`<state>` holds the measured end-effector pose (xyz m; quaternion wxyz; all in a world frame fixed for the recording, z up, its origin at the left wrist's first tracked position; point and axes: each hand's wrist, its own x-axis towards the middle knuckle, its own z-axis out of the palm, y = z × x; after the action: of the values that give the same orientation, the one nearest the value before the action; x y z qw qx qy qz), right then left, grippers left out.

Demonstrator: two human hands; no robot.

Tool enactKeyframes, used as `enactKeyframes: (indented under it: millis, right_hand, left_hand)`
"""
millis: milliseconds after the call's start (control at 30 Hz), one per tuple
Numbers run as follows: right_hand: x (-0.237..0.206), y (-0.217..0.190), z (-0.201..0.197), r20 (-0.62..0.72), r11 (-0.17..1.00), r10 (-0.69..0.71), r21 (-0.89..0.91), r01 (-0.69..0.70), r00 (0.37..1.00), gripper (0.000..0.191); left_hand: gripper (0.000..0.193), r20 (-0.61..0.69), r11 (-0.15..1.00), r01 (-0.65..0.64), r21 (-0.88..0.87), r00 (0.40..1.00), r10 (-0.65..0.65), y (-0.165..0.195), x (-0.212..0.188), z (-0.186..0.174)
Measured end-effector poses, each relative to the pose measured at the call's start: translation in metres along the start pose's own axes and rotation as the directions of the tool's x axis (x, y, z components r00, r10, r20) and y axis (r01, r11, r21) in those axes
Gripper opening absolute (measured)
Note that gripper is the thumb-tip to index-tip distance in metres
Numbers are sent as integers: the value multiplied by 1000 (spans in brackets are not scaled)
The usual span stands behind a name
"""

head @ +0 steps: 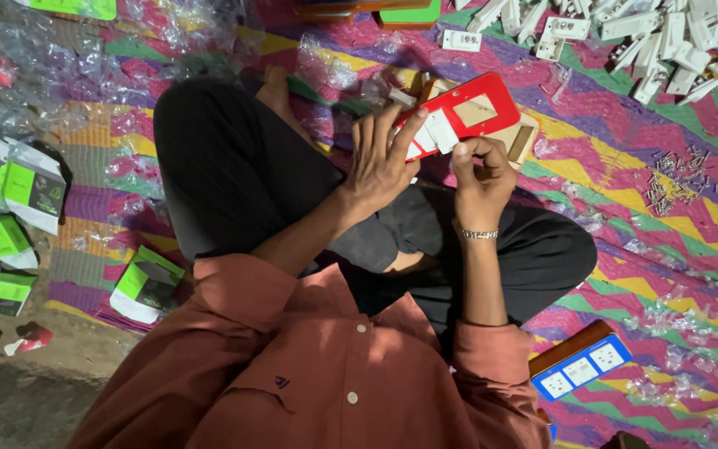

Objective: The person sits cross-legged on a floor mat assembling electrical switch and socket plates. They pick white plastic switch components from a large pile, fit them into colored plastic frames (blue, then red), and take small metal screws from a wooden tray to fasten the components, completing one frame and starting another.

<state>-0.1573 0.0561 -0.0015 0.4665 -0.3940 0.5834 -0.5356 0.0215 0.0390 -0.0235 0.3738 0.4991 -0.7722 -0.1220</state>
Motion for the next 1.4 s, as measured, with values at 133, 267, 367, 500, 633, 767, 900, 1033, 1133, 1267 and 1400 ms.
enactKeyframes:
  millis: [133,267,367,500,633,767,900,1033,1133,1267,1400]
  right_hand:
    - [1,-3,8,-119,987,-88,-146,70,989,20]
    - [-3,-22,16,-129,846,-370,-457,276,920,24]
    - [-7,-38,18,47,500,-592,-761,413,804,23]
    - [-6,-46,23,180,320,-631,-826,465,754,22]
    - [-2,-41,29,199,582,-436,-682,444,878,23]
    - [-6,-33,33,219,640,-403,-626,445,889,22]
    - [-9,-31,36,330,550,-452,-628,550,829,23]
    - [-6,-41,34,336,634,-435,-544,549,835,19]
    - [-3,-50,23,284,734,-393,-477,484,875,11]
    - [14,-55,-26,149,694,-386,-604,392,911,10]
    - [48,-40,-132,18,613,-361,-749,252,932,12]
  left_hand:
    - [101,66,1000,7,-22,998,-5,0,0,0]
    - [103,121,996,37,-78,992,-27,0,1,-3]
    - [105,140,995,51,-85,989,-39,1,3,-5]
    - [103,148,998,44,-42,988,-37,1,4,-4]
    - [92,154,1000,23,10,988,-25,-1,1,-2]
    - [81,118,1000,11,14,993,-13,-2,-1,0]
    - [71,62,999,27,-39,998,-25,-3,-1,2]
    - [76,130,997,68,-28,989,-64,-2,2,-1]
    - [88,199,994,102,-29,975,-94,0,6,-4]
    - [98,240,988,128,-84,965,-105,2,10,-6]
    - [97,287,971,187,-152,948,-138,6,14,-6]
